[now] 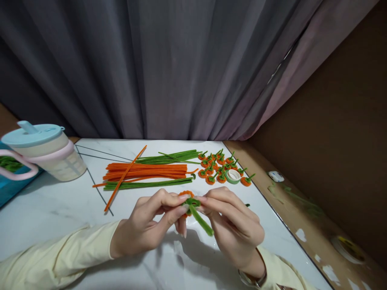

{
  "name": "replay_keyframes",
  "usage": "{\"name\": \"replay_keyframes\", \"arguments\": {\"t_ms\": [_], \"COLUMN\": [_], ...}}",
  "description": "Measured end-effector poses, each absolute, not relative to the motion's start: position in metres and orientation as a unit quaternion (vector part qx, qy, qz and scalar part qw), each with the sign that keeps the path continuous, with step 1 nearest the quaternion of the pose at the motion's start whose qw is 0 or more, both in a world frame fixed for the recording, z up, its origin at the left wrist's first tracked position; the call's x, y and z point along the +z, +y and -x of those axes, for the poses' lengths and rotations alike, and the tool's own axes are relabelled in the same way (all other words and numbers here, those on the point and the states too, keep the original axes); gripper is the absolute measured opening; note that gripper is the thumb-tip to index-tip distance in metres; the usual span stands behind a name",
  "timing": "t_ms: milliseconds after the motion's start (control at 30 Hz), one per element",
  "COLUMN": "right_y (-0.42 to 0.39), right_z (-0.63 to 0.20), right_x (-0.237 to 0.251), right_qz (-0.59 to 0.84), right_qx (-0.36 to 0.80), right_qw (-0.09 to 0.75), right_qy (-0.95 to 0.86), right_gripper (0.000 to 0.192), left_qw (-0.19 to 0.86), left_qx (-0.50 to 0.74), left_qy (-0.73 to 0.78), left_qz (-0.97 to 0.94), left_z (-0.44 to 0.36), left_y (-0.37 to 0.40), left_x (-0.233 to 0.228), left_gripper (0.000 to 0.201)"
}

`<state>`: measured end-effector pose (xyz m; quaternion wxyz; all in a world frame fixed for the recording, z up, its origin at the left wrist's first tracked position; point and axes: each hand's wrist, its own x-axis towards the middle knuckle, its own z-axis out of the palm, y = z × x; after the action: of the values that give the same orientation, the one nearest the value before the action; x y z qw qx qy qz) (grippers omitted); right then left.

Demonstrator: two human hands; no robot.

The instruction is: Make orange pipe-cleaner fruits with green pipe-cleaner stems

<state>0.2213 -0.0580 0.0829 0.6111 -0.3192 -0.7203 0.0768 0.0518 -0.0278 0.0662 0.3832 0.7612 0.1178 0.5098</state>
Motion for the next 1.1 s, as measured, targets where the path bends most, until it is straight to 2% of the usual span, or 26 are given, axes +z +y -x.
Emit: {"name": "replay_keyframes", "arguments": {"t_ms": [233,567,800,1100], "right_y": [-0.0593,-0.0597,-0.059,-0.0543], "right_z": [-0.2213,-0.2225,-0.2156,-0.2158], "right_x": [0.0856,0.0848,0.0895,0.0874], "right_qz": [0.327,0.323,0.365,0.368], "right_qx": [0.078,0.077,0.185,0.289], "right_qw": [0.599,0.595,0.626,0.632], "right_qy": [-0.727,-0.732,-0.664,-0.619], "right_gripper": [0.036,0.041,0.018,0.011], "left_qw": [0.361,0.34,0.358,0.403], "left_qx": [0.511,0.511,0.497,0.488], "left_qy": [0.127,0.134,0.131,0.138], "left_qz": [-0.77,-0.778,-0.78,-0.762], "left_z": [-0.0533,-0.0514,-0.0503,-0.0502], "left_y": [-0.0275,-0.0281,-0.029,-0.0297], "left_x": [0.0675,0.0661,0.0658,0.0667], "left_gripper": [0.025,0.027,0.025,0.02]}}
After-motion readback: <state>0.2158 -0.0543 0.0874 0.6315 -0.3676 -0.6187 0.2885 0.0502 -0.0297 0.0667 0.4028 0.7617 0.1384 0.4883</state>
